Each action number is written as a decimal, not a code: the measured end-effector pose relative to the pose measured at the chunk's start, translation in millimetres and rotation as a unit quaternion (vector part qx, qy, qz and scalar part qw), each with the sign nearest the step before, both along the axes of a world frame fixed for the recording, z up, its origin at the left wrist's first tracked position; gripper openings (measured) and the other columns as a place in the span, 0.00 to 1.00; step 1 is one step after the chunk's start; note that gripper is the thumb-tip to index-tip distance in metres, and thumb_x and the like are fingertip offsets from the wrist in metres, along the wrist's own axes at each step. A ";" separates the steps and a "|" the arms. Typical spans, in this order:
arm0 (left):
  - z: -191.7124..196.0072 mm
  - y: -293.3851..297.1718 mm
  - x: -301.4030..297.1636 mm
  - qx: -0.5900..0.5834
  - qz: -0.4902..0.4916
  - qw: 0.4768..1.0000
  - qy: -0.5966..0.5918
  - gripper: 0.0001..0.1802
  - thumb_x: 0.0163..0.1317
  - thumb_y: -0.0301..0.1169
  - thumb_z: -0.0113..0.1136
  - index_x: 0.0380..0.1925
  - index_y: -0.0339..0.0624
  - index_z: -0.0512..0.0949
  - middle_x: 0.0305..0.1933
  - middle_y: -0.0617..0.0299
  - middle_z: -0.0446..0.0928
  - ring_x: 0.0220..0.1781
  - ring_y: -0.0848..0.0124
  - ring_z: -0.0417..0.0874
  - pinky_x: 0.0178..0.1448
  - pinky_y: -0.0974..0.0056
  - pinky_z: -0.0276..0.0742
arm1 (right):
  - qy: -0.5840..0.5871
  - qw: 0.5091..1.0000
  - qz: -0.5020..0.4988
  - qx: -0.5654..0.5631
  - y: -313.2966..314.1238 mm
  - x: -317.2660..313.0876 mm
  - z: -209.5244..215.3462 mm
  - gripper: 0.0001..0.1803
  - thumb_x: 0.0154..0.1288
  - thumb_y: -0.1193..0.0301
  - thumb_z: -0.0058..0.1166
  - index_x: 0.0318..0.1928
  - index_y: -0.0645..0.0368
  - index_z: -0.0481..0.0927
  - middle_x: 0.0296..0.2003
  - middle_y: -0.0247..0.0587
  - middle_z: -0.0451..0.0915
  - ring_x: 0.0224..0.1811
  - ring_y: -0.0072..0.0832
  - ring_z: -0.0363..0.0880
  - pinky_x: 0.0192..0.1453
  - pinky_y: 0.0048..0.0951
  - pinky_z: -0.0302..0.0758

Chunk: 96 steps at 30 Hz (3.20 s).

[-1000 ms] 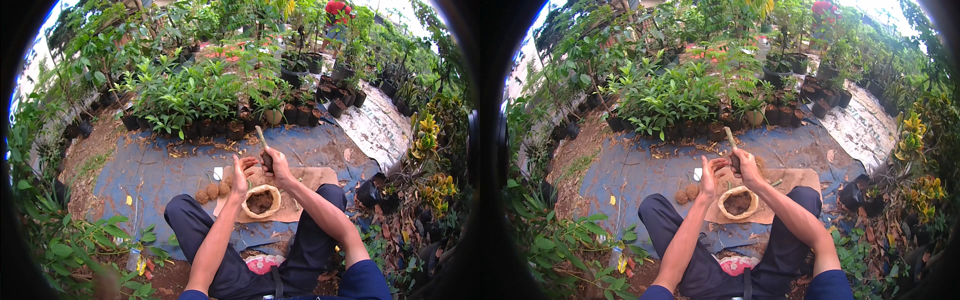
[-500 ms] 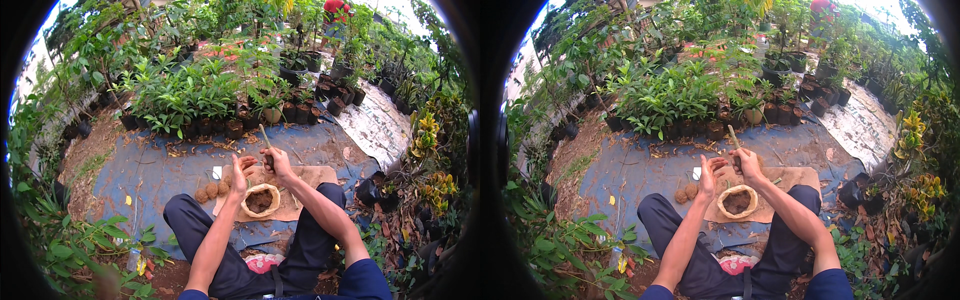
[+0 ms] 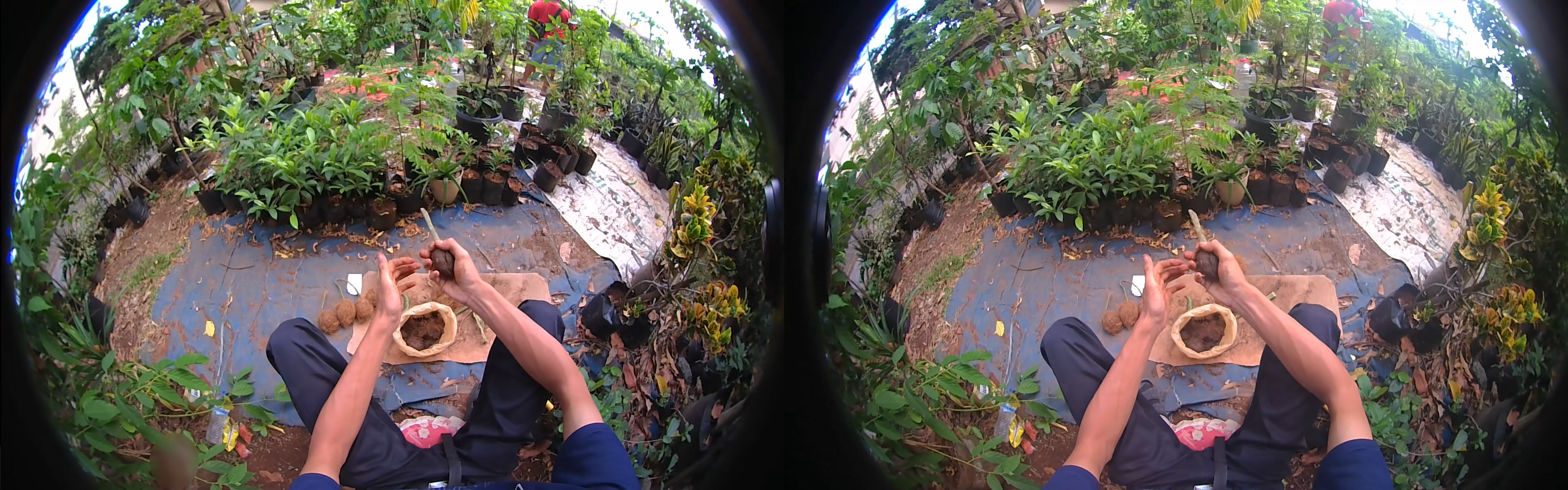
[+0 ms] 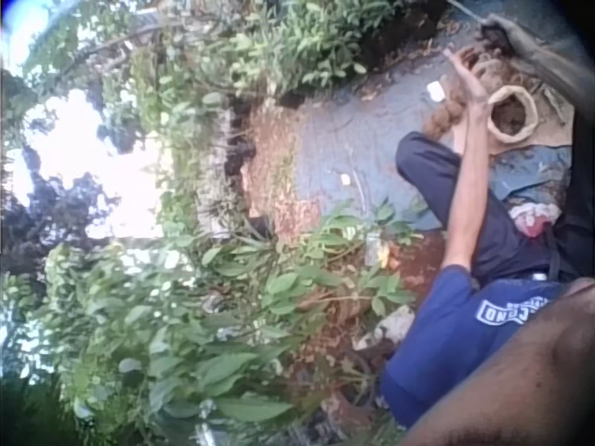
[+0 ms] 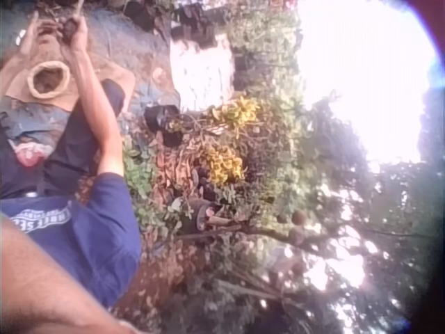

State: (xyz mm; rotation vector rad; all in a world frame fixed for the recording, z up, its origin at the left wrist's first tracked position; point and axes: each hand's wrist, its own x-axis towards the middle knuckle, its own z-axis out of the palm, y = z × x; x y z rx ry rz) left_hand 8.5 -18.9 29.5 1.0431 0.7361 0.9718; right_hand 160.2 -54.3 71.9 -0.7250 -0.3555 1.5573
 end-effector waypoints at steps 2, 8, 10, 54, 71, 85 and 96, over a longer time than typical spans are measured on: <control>-0.3 -0.5 0.2 0.005 -0.006 1.000 -0.003 0.43 0.67 0.68 0.22 0.49 0.41 0.71 0.49 0.55 0.76 0.56 0.66 0.73 0.58 0.59 0.66 | 0.022 0.999 0.031 -0.003 1.0 2.9 -2.1 0.14 0.68 0.57 0.50 0.37 0.55 0.72 0.25 0.29 0.72 0.19 0.16 0.65 0.17 0.14 0.59; 0.4 -1.9 1.8 -0.014 -0.011 1.000 -0.010 0.43 0.66 0.69 0.23 0.49 0.41 0.71 0.49 0.55 0.76 0.54 0.66 0.74 0.58 0.59 0.67 | -0.023 0.998 0.054 -0.001 2.3 6.1 -5.7 0.15 0.68 0.56 0.51 0.33 0.53 0.69 0.22 0.31 0.70 0.15 0.15 0.61 0.14 0.14 0.53; 1.0 -2.5 3.2 -0.018 -0.013 1.000 -0.011 0.43 0.66 0.69 0.23 0.49 0.41 0.70 0.49 0.55 0.76 0.53 0.65 0.74 0.57 0.59 0.68 | -0.038 0.998 0.042 -0.007 1.8 5.8 -4.9 0.16 0.68 0.56 0.52 0.31 0.53 0.69 0.21 0.31 0.69 0.15 0.15 0.61 0.14 0.15 0.52; -3.9 0.7 -6.6 -0.042 0.051 0.997 -0.038 0.41 0.64 0.70 0.30 0.48 0.42 0.69 0.45 0.53 0.77 0.47 0.64 0.78 0.51 0.59 0.73 | -0.084 0.994 0.057 0.028 4.2 5.8 -20.5 0.13 0.64 0.64 0.58 0.46 0.55 0.79 0.38 0.33 0.81 0.39 0.21 0.80 0.44 0.28 0.78; -6.2 0.2 -5.2 -0.093 0.087 0.988 -0.084 0.41 0.62 0.71 0.34 0.44 0.41 0.71 0.42 0.53 0.77 0.43 0.64 0.79 0.47 0.60 0.75 | -0.168 0.985 -0.042 -0.014 7.3 2.0 -19.6 0.12 0.61 0.64 0.59 0.28 0.52 0.69 0.19 0.29 0.69 0.15 0.16 0.63 0.14 0.19 0.55; -13.1 -7.8 3.1 -0.035 0.051 0.995 0.078 0.23 0.71 0.51 0.43 0.45 0.40 0.71 0.40 0.56 0.79 0.42 0.70 0.79 0.44 0.65 0.75 | -0.244 0.965 -0.092 0.004 9.5 -5.5 -32.1 0.10 0.63 0.66 0.57 0.31 0.59 0.74 0.25 0.32 0.74 0.25 0.21 0.73 0.27 0.24 0.70; -9.2 -9.9 3.5 -0.024 0.031 0.996 0.079 0.19 0.72 0.44 0.44 0.46 0.38 0.71 0.43 0.55 0.79 0.44 0.68 0.81 0.47 0.65 0.76 | -0.219 0.971 -0.097 -0.002 13.0 2.5 -33.4 0.09 0.64 0.67 0.57 0.33 0.58 0.73 0.25 0.28 0.69 0.24 0.18 0.67 0.27 0.20 0.65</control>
